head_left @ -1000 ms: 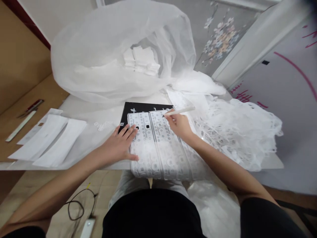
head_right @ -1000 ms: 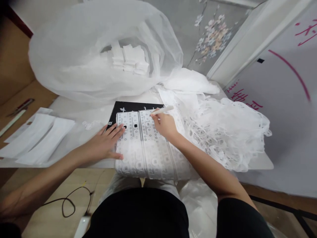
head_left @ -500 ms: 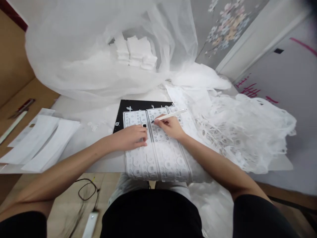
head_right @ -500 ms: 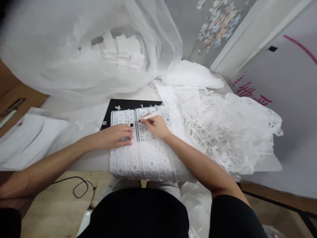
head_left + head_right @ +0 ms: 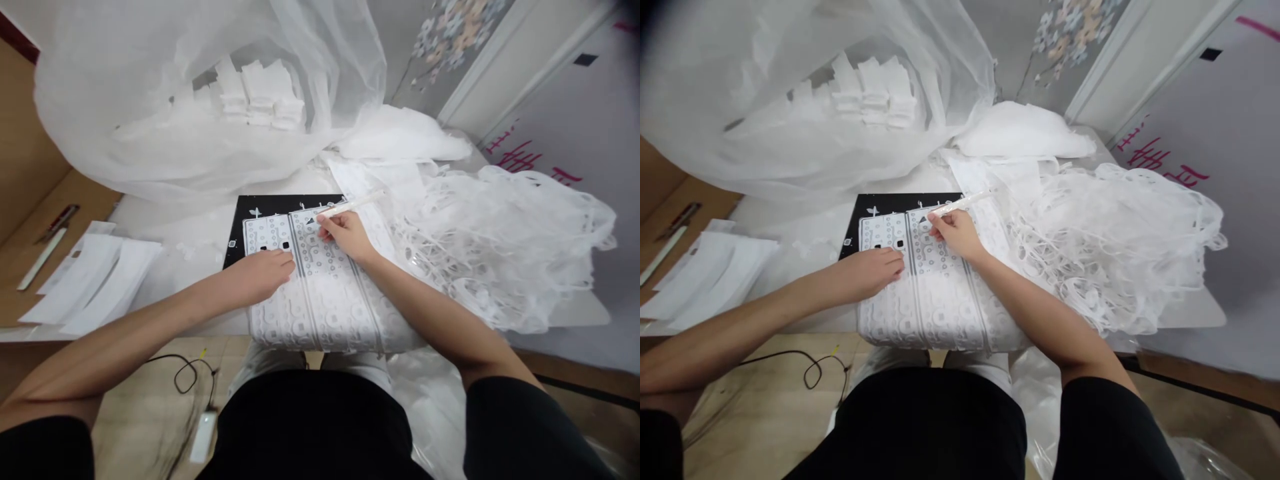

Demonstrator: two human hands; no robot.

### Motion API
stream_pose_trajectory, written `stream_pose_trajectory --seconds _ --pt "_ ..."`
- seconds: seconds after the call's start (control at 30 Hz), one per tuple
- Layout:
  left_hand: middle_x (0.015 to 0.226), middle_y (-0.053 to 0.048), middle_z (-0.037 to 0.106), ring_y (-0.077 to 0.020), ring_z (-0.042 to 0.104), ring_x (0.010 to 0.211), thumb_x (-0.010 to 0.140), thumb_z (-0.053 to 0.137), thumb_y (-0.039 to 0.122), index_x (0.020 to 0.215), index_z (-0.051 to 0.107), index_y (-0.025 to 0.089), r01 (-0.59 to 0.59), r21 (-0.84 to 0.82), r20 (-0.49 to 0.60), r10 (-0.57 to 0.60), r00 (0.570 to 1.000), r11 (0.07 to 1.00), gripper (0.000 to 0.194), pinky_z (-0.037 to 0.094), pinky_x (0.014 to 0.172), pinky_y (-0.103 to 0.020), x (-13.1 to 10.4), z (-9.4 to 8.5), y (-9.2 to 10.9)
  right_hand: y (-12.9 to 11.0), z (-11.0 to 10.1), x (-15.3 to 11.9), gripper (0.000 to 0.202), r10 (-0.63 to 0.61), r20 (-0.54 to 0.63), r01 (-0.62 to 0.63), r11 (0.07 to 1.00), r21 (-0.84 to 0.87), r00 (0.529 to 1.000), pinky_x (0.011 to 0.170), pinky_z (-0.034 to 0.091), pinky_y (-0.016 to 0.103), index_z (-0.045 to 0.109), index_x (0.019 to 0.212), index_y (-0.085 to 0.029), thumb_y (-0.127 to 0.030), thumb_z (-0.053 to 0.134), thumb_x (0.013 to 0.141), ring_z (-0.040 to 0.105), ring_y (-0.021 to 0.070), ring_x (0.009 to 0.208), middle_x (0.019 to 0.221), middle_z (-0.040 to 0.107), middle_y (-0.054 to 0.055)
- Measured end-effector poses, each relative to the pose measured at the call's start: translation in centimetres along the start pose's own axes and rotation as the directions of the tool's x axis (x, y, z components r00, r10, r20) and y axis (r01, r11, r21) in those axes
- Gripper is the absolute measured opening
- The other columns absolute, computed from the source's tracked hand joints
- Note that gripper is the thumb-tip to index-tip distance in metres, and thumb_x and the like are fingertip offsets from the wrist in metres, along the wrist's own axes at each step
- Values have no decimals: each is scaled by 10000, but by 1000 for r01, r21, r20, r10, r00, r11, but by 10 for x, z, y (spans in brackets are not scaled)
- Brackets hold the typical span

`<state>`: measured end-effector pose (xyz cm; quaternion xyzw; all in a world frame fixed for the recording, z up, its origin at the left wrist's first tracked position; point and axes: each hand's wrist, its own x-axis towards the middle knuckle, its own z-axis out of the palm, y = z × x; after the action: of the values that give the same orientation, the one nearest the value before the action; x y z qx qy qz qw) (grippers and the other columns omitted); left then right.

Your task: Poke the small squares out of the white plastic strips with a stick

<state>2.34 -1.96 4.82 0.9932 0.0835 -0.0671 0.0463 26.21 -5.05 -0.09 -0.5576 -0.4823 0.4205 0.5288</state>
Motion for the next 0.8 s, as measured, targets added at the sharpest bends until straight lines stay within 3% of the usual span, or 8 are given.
stream_pose_trajectory --seconds 0.1,0.3,0.47,0.6,0.8 --pt "955 -91 634 -207 576 842 971 479 134 909 633 108 -45 141 -11 47 999 989 169 440 751 -328 -1 5 3 2 -1 2 470 -4 0 4 1000 -16 1000 542 542 267 683 642 -169 -604 669 820 617 138 514 623 699 53" --pt "940 -76 647 -203 608 839 994 483 194 908 646 118 -22 147 -43 29 999 989 199 464 760 -332 -4 6 5 0 -1 -2 361 -21 -1 21 1000 5 1000 525 533 250 659 641 -171 -473 675 837 610 129 509 614 692 49" --pt "867 -107 643 -242 629 765 900 461 14 877 653 89 64 346 9 -72 997 936 208 460 668 -353 -2 0 39 -5 1 -9 213 -11 37 10 1000 20 999 500 525 248 603 671 -185 -336 676 802 601 133 498 593 675 25" --pt "824 -119 626 -253 631 743 878 431 -18 852 647 73 122 423 -12 -130 991 898 236 445 648 -352 2 4 60 -8 3 -12 187 -14 46 12 999 32 999 515 521 237 587 699 -188 -327 660 800 592 120 502 589 666 12" --pt "832 -111 611 -246 603 760 914 428 29 861 631 91 103 424 -69 -82 994 900 219 409 652 -358 2 12 52 -11 3 -13 155 -8 36 7 1000 17 999 503 495 231 571 676 -185 -271 645 781 576 112 489 578 658 6"
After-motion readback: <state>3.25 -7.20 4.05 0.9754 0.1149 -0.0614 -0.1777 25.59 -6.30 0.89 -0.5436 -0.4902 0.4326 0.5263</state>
